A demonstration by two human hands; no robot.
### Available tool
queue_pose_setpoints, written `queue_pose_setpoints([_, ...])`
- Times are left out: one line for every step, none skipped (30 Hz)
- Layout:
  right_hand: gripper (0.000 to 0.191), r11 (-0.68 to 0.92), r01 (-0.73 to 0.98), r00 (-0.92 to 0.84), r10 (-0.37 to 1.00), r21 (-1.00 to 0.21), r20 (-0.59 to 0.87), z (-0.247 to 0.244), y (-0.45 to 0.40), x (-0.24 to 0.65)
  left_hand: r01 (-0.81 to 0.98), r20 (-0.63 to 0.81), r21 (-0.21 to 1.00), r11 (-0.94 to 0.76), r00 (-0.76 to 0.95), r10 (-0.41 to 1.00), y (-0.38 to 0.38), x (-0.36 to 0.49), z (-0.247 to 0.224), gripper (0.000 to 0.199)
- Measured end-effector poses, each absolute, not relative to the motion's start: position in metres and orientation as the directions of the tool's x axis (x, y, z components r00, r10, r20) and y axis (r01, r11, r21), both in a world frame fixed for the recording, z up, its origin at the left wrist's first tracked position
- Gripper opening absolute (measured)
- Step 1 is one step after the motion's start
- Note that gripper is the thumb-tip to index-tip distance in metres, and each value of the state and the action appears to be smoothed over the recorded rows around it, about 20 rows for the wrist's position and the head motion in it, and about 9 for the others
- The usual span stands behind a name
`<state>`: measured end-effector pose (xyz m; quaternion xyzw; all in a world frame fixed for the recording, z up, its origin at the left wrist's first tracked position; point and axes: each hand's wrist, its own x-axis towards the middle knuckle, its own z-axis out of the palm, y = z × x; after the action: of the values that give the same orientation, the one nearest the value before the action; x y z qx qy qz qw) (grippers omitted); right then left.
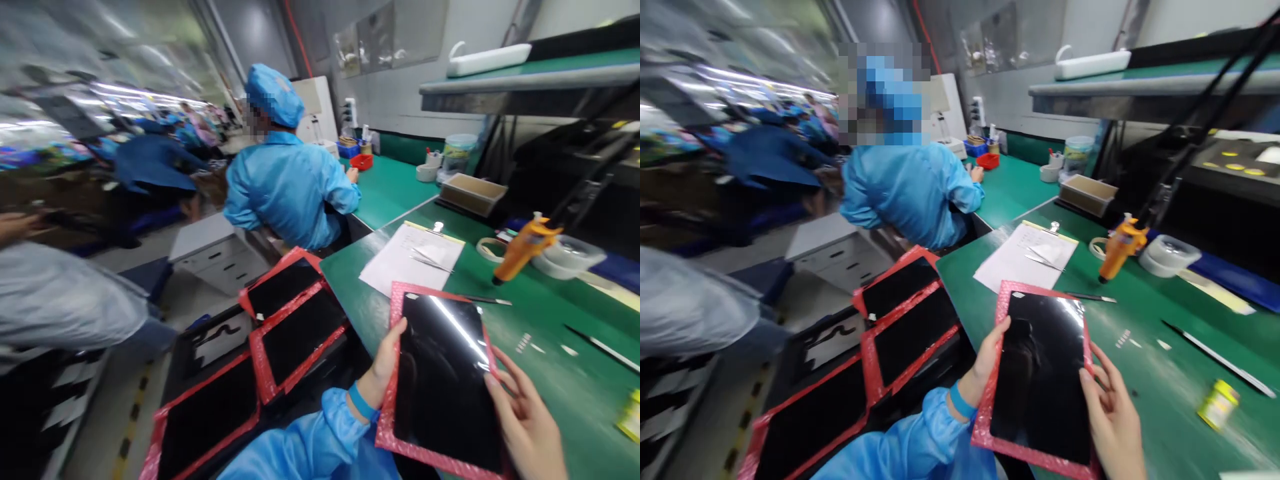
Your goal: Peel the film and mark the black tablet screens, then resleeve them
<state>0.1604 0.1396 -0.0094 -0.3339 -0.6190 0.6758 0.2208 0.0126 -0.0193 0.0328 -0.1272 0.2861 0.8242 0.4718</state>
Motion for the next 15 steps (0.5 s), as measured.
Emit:
queue_pose_setpoints([0.084,-0.167,0.108,-0.672,0.714,-0.980,-0.196,-0.002,0.137,0.160,-0.858,-0.481,0.347,-0.379,-0.510,0.713,-0.020,0.015,0.036,0.035])
queue_pose_setpoints([0.084,-0.191,0.097,-0.656,0.726,-0.977,-0.207,0.005,0.134,0.160,-0.865,-0.482,0.342,-0.368,-0.497,0.722,-0.020,0.018,0.040,0.035])
queue_pose_setpoints([0.082,-0.212,0.089,-0.650,0.728,-0.973,-0.218,0.012,0.131,0.160,-0.871,-0.480,0.336,-0.359,-0.486,0.730,-0.021,0.021,0.044,0.034])
queue_pose_setpoints([0.080,-0.220,0.080,-0.647,0.730,-0.972,-0.218,0.017,0.127,0.161,-0.873,-0.476,0.333,-0.356,-0.482,0.736,-0.022,0.024,0.049,0.035])
queue_pose_setpoints([0.078,-0.224,0.073,-0.645,0.732,-0.972,-0.217,0.021,0.124,0.162,-0.870,-0.472,0.335,-0.362,-0.487,0.735,-0.023,0.028,0.055,0.036])
queue_pose_setpoints([0.076,-0.225,0.071,-0.643,0.735,-0.972,-0.217,0.023,0.120,0.164,-0.860,-0.468,0.347,-0.373,-0.504,0.726,-0.025,0.031,0.062,0.037])
queue_pose_setpoints([0.074,-0.224,0.072,-0.636,0.740,-0.972,-0.218,0.025,0.117,0.167,-0.854,-0.465,0.358,-0.377,-0.513,0.722,-0.026,0.035,0.070,0.038])
queue_pose_setpoints([0.073,-0.226,0.075,-0.626,0.747,-0.971,-0.222,0.027,0.113,0.169,-0.855,-0.468,0.366,-0.366,-0.509,0.722,-0.027,0.038,0.077,0.039])
queue_pose_setpoints([0.073,-0.232,0.078,-0.611,0.757,-0.970,-0.230,0.028,0.111,0.172,-0.863,-0.470,0.370,-0.343,-0.492,0.732,-0.028,0.041,0.085,0.039])
queue_pose_setpoints([0.072,-0.241,0.082,-0.594,0.768,-0.967,-0.241,0.029,0.108,0.175,-0.871,-0.471,0.370,-0.323,-0.475,0.743,-0.029,0.043,0.091,0.039])
queue_pose_setpoints([0.071,-0.250,0.086,-0.577,0.777,-0.964,-0.253,0.029,0.106,0.178,-0.880,-0.472,0.366,-0.304,-0.457,0.754,-0.030,0.046,0.096,0.039])
queue_pose_setpoints([0.069,-0.259,0.088,-0.560,0.786,-0.962,-0.263,0.030,0.103,0.181,-0.886,-0.474,0.362,-0.291,-0.444,0.761,-0.031,0.048,0.100,0.039])
queue_pose_setpoints([0.067,-0.270,0.089,-0.544,0.793,-0.959,-0.273,0.030,0.101,0.184,-0.887,-0.478,0.361,-0.286,-0.440,0.760,-0.032,0.050,0.103,0.038])
queue_pose_setpoints([0.065,-0.282,0.091,-0.530,0.798,-0.955,-0.286,0.030,0.100,0.187,-0.888,-0.485,0.362,-0.283,-0.439,0.757,-0.032,0.052,0.105,0.038])
queue_pose_setpoints([0.064,-0.297,0.092,-0.518,0.801,-0.950,-0.301,0.029,0.098,0.190,-0.887,-0.490,0.366,-0.280,-0.440,0.753,-0.033,0.055,0.107,0.038])
